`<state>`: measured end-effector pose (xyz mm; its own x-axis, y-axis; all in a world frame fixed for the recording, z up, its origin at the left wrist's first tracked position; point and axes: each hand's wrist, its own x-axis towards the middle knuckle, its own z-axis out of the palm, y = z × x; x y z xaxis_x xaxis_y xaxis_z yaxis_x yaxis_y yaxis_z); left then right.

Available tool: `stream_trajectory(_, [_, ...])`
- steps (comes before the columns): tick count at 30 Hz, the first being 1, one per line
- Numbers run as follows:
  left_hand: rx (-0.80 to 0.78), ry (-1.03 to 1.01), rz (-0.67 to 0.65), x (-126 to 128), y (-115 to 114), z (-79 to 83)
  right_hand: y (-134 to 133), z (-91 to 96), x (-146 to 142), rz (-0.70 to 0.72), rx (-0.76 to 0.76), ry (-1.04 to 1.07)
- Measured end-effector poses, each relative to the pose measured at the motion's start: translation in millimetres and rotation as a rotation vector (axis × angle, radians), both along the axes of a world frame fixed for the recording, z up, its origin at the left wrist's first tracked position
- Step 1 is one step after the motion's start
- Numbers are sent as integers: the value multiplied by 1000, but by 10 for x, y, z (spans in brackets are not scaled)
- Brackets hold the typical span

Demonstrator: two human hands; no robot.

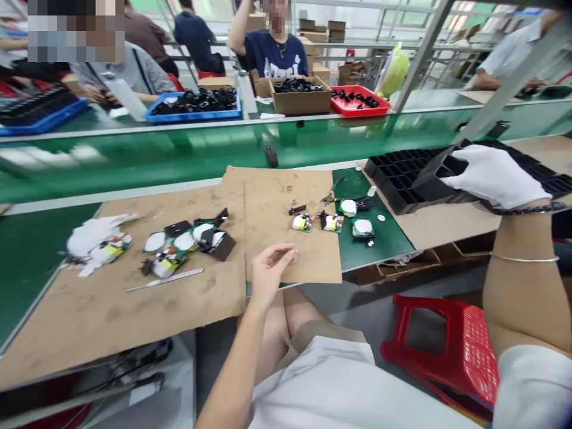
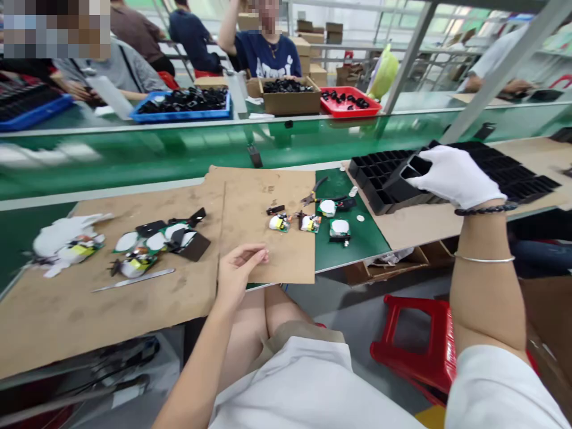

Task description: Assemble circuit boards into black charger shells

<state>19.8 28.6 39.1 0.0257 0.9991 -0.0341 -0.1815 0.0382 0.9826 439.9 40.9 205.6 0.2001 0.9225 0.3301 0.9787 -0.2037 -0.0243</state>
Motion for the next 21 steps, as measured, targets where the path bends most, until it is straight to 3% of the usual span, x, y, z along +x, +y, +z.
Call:
stream_trajectory(4, [33,-47,26,-3,3,-22,483,82,-1210,488,1,49])
stream_trajectory(7, [54,-45,18,-8,-5,-53,904,-81,-2055,635,-105,84])
stream_trajectory(11, [67,-31,-10,-7,-13,-93,1328,-460,-2866,637,-295,78])
stream_trajectory(14, [85,-26,-30,-10,-16,-98,1469,-691,-3170,656,-395,81])
stream_trajectory(16, [125,-16,-29,-14,-18,-97,1492,-754,-3212,674,-435,82])
stream_trajectory(21, [241,55,30,-40,-19,-122,1265,-648,-2881,687,-346,151])
